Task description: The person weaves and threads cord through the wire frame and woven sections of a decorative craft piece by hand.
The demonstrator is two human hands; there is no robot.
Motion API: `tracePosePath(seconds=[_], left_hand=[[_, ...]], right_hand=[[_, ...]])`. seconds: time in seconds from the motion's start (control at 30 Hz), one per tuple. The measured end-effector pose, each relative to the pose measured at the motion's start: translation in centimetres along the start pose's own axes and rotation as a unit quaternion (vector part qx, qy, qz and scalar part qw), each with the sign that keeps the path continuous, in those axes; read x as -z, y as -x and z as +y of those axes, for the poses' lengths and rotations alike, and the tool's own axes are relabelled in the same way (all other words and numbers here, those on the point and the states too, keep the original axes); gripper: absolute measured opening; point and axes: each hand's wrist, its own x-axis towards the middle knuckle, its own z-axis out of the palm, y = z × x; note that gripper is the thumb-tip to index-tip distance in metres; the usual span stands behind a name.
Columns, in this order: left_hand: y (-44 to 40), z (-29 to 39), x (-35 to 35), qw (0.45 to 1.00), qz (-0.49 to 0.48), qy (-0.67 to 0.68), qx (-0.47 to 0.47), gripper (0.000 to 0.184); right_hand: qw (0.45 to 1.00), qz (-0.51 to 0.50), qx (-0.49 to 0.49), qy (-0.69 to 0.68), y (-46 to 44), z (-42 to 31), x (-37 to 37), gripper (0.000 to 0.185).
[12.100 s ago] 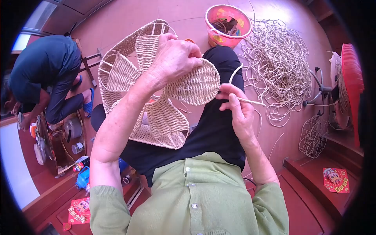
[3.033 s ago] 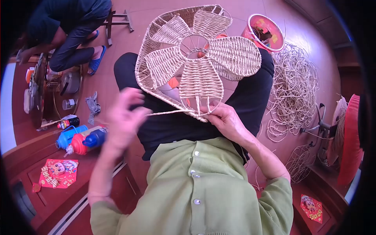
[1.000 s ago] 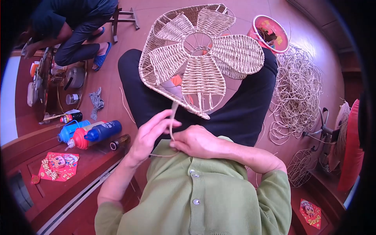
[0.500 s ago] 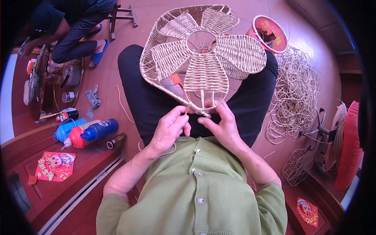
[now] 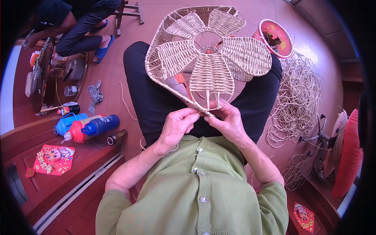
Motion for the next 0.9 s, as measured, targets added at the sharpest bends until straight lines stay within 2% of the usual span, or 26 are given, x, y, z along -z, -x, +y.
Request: tracePosePath(seconds=[0.27,0.47,0.53,0.57,0.63,0.7,0.77,0.9], left_hand=[[-0.5,0.2,-1.0,1.000,0.016,-0.007,0.000,0.024],[-1.4,0.0,-1.7,0.991,0.068,-0.106,-0.036,0.023],[-1.9,-0.1,-1.5,0.991,0.064,-0.115,-0.018,0.020],[-1.6,0.2,-1.5,0.991,0.062,-0.116,-0.020,0.020],[-1.2,1.5,-1.7,0.998,0.028,0.039,0.039,0.019],[-0.7,2.3,-1.3,0.997,0.005,0.055,0.046,0.018],[-0.7,2.5,-1.0,0.996,-0.018,0.067,0.056,0.020],[-0.1,3.5,-1.0,0.992,-0.046,0.088,0.074,0.022]], right_hand=[[0.993,-0.063,0.021,0.097,-0.9,-0.2,1.2,0.022],[0.989,-0.082,0.014,0.123,-0.8,-1.2,1.8,0.022],[0.992,-0.119,-0.018,0.029,-0.8,-1.8,2.3,0.028],[0.990,-0.132,-0.006,0.045,-0.8,-1.5,3.0,0.038],[0.993,-0.108,0.008,0.049,-1.1,-0.5,3.2,0.034],[0.994,-0.098,0.016,0.037,-1.5,-0.7,2.4,0.029],[0.994,-0.100,-0.026,0.032,-2.3,-1.3,2.0,0.023],[0.996,-0.084,0.013,-0.022,-2.4,-1.0,1.6,0.022]])
